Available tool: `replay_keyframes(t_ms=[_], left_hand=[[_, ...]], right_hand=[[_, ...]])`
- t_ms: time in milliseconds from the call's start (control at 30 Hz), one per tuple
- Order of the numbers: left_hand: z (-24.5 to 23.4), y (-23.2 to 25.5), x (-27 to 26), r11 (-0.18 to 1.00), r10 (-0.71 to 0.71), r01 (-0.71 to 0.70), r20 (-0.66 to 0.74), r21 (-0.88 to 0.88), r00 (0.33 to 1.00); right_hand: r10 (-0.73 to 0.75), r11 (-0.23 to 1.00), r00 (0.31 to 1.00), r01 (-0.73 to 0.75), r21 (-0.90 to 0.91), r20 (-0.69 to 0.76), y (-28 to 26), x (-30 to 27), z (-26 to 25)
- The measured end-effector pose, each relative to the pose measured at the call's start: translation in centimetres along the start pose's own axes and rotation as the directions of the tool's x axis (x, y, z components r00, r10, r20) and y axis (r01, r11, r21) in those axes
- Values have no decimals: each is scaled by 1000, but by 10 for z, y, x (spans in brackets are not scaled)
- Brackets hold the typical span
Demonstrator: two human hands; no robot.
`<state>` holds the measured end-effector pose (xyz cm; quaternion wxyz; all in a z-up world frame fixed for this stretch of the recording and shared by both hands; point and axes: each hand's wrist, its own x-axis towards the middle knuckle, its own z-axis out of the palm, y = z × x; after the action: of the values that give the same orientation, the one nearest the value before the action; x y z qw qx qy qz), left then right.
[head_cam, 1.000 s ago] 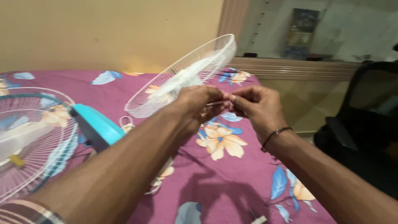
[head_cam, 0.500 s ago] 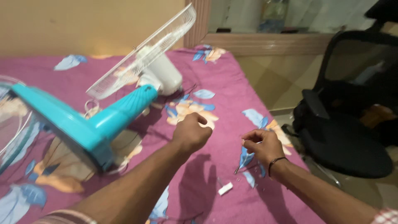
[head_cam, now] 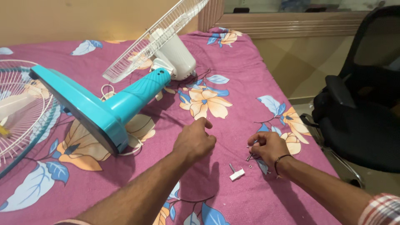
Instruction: The person disassembles a small table fan on a bed. They remove the front grille, unscrew the central hub to detach the blades, and then detach the rear grille and motor housing from the stand.
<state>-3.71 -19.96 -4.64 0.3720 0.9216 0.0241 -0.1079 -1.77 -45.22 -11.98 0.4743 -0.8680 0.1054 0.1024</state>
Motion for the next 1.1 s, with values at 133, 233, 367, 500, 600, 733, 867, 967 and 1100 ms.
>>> replay_keyframes(t_ms=[133, 233, 367, 500, 600, 733, 867, 967, 1100], left_hand=[[-9, 12, -1, 998, 62, -63, -35, -18, 997], [-17, 25, -5, 992, 107, -112, -84, -53, 991], [-45, 34, -19, 968, 197, -224, -214, -114, 957], [-91, 26, -30, 906, 327, -411, -451, -99, 830], [-135, 11, -38, 898, 304, -427, -553, -105, 776], [-197, -26, -54, 933, 166, -343, -709, -113, 685], [-246, -76, -69, 955, 6, -235, -779, -182, 627], [-279, -119, -82, 961, -137, -112, -788, -253, 600], [-294, -174, -97, 877, -449, 139, -683, -460, 577]], right_hand=[[32, 999, 997, -31, 20, -76, -12, -2, -13], [-58, 998, 988, 57, -15, -142, -27, -4, -20], [-165, 977, 970, 185, 103, -179, -66, -4, -4], [-284, 940, 951, 301, 161, -120, -122, -9, 35], [-258, 929, 965, 260, 265, -46, -173, -21, 68], [-252, 909, 967, 219, 353, 48, -233, -42, 116], [-359, 896, 932, 331, 296, 42, -272, -62, 163], [-341, 893, 935, 289, 344, 100, -290, -77, 192], [-404, 913, 914, 402, -66, -20, -302, -88, 227]])
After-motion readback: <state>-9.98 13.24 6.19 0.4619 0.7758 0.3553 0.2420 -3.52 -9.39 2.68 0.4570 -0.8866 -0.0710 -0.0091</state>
